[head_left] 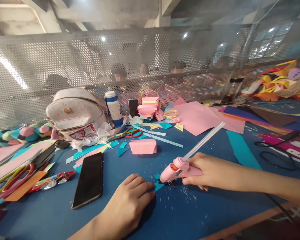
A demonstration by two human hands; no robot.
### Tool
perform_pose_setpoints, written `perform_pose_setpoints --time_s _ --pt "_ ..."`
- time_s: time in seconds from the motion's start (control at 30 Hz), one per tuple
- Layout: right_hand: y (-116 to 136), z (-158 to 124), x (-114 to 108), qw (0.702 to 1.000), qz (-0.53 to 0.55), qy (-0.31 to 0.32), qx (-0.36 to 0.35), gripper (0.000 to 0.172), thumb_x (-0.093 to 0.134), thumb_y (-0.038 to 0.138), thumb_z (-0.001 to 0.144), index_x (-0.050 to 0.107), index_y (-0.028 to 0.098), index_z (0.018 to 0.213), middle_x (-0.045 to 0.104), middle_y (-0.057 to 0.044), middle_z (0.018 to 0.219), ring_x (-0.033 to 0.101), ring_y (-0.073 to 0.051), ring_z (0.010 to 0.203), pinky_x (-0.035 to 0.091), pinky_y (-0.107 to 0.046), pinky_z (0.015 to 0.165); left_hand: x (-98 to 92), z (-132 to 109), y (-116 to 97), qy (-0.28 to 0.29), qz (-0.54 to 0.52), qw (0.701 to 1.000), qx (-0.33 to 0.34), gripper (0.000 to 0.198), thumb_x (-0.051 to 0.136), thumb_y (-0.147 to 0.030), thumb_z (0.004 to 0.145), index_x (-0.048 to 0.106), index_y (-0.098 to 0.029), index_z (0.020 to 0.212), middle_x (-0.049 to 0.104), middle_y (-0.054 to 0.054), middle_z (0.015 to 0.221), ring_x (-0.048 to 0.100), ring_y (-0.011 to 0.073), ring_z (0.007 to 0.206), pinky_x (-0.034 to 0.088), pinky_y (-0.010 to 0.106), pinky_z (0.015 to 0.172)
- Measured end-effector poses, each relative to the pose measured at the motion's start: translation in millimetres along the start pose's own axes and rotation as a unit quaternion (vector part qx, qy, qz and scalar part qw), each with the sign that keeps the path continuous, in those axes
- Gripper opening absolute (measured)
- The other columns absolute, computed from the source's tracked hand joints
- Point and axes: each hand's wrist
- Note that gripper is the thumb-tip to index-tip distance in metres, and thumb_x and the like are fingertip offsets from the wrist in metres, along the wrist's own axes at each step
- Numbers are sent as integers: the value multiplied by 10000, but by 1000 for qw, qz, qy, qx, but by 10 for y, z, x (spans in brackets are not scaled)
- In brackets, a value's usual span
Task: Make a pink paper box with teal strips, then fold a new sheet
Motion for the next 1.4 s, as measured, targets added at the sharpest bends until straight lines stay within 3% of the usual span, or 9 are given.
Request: perform_pose_setpoints --time_s 0.23,0.4,0.57,0.83,1.13,1.4 --pt "48 6 -35 999 -50 0 -1 265 580 455 903 686 216 948 639 28 675 620 -133 513 459 -212 493 1 -12 -1 32 -13 999 -11 337 353 -69 952 612 -120 1163 693 103 1090 607 227 882 509 390 791" --pt "48 -8 -35 999 -28 17 6 286 564 466 913 675 203 915 631 28 659 619 -133 515 474 -219 514 -7 -10 -1 30 -14 999 -17 337 363 -58 944 623 -125 1145 690 99 1086 597 221 877 509 385 784" --pt "95 -2 -58 999 0 25 -30 223 575 422 907 672 221 916 609 34 687 578 -121 555 451 -201 504 -12 -5 4 22 -12 1000 -16 344 366 -48 933 631 -133 1135 693 99 1063 600 213 886 514 377 798" --pt "116 9 -80 999 0 40 -34 254 550 382 924 650 210 766 518 41 615 520 -107 536 409 -185 485 -12 -4 -1 19 -15 1000 -16 351 370 -41 926 632 -133 1141 693 105 1056 604 210 883 519 376 789" --pt "115 4 -70 998 -5 38 -41 216 529 363 929 712 250 911 513 37 607 509 -116 527 400 -186 470 -3 -8 8 24 -24 999 -20 359 366 -40 917 636 -132 1134 687 105 1070 591 216 887 514 390 794" --pt "121 7 -69 999 -19 33 -40 231 528 379 927 694 229 871 546 33 621 529 -120 530 412 -195 479 0 -13 16 25 -20 999 -24 360 375 -47 913 636 -146 1139 685 106 1069 600 214 890 513 387 809"
Point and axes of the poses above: each hand's wrist, its own z-axis towards the middle knuckle, its own x-axis out of the palm, y = z × x
